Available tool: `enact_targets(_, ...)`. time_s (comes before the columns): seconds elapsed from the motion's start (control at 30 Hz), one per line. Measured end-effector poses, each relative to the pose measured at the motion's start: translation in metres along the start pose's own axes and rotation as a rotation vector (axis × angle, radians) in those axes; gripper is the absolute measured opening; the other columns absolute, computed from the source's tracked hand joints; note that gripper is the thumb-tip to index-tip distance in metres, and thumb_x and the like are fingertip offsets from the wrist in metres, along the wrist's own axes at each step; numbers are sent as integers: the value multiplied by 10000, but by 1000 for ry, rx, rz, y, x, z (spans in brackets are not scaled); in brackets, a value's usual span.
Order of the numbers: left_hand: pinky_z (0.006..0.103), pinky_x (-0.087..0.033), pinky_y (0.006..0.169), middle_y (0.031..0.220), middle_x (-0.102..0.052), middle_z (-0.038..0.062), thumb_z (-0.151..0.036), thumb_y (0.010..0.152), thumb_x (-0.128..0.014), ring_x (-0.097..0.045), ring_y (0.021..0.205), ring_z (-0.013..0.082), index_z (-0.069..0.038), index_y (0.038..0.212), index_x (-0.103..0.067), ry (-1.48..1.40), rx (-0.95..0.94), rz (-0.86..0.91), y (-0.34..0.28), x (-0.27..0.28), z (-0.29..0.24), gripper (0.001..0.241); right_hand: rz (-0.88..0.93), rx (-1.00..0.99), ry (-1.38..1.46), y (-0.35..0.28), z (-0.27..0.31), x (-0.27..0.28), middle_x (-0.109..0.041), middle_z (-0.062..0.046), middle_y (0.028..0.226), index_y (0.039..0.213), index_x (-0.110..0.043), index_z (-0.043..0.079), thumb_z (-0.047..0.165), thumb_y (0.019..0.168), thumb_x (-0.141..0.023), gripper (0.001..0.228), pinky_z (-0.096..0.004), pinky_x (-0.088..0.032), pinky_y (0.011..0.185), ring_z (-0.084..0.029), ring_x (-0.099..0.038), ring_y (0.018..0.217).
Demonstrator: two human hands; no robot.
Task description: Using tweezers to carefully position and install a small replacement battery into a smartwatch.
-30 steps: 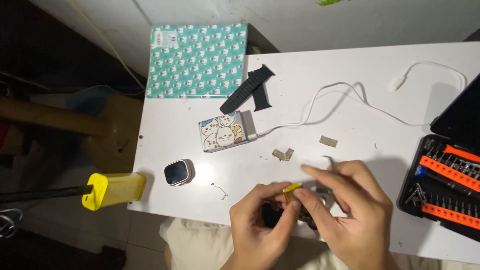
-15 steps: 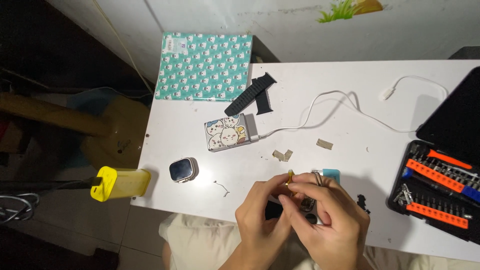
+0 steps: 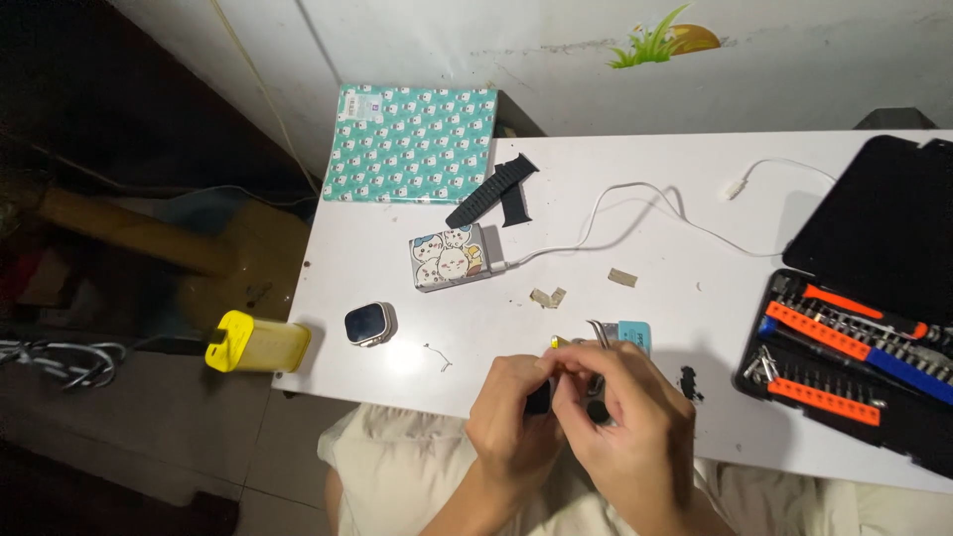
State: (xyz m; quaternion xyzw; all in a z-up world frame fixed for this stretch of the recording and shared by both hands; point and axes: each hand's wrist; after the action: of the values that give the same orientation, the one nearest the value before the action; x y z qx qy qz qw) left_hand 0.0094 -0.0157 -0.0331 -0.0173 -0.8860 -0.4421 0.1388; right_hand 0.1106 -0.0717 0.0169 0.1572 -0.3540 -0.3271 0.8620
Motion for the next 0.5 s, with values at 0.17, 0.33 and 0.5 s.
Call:
enact_targets(0.17, 317, -622, 739, 962, -788, 119, -21, 1043, -811, -738, 809, 249, 11, 1128, -711, 0, -38, 21, -8, 3, 1, 135, 85, 13, 71, -4, -11, 8, -498, 47, 708, 1162, -840, 140, -10, 977, -793, 242, -293, -531, 708, -114, -403, 555)
enact_targets(0.33, 328, -619, 760, 992, -778, 114, 28, 1026, -832, -726, 831, 244, 15, 1146, -729, 18, -67, 21, -16, 4, 2, 159, 213, -8, 163, -2, -26, 19, -472, 37, 649, 1284, -818, 119, 45, 994, -816, 299, -279, -518, 666, -118, -478, 567)
enact_targets(0.5, 313, -618, 766, 978, -770, 81, 64, 1024, -832, -717, 833, 231, -16, 1160, -726, 50, -155, 6, -20, 6, 1, 190, 354, 6, 241, -2, -23, 26, -830, 16, 989, 1234, -721, 102, 37, 1062, -650, 197, -312, -546, 696, -126, -483, 535)
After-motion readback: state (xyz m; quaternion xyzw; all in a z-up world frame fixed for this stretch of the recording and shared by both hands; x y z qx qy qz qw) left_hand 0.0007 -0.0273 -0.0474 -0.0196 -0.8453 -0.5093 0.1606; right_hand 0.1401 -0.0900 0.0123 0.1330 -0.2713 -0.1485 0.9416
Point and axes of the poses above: each hand's wrist, its own y-axis towards the middle knuckle, its own x-axis out of the back of the hand, z = x × y
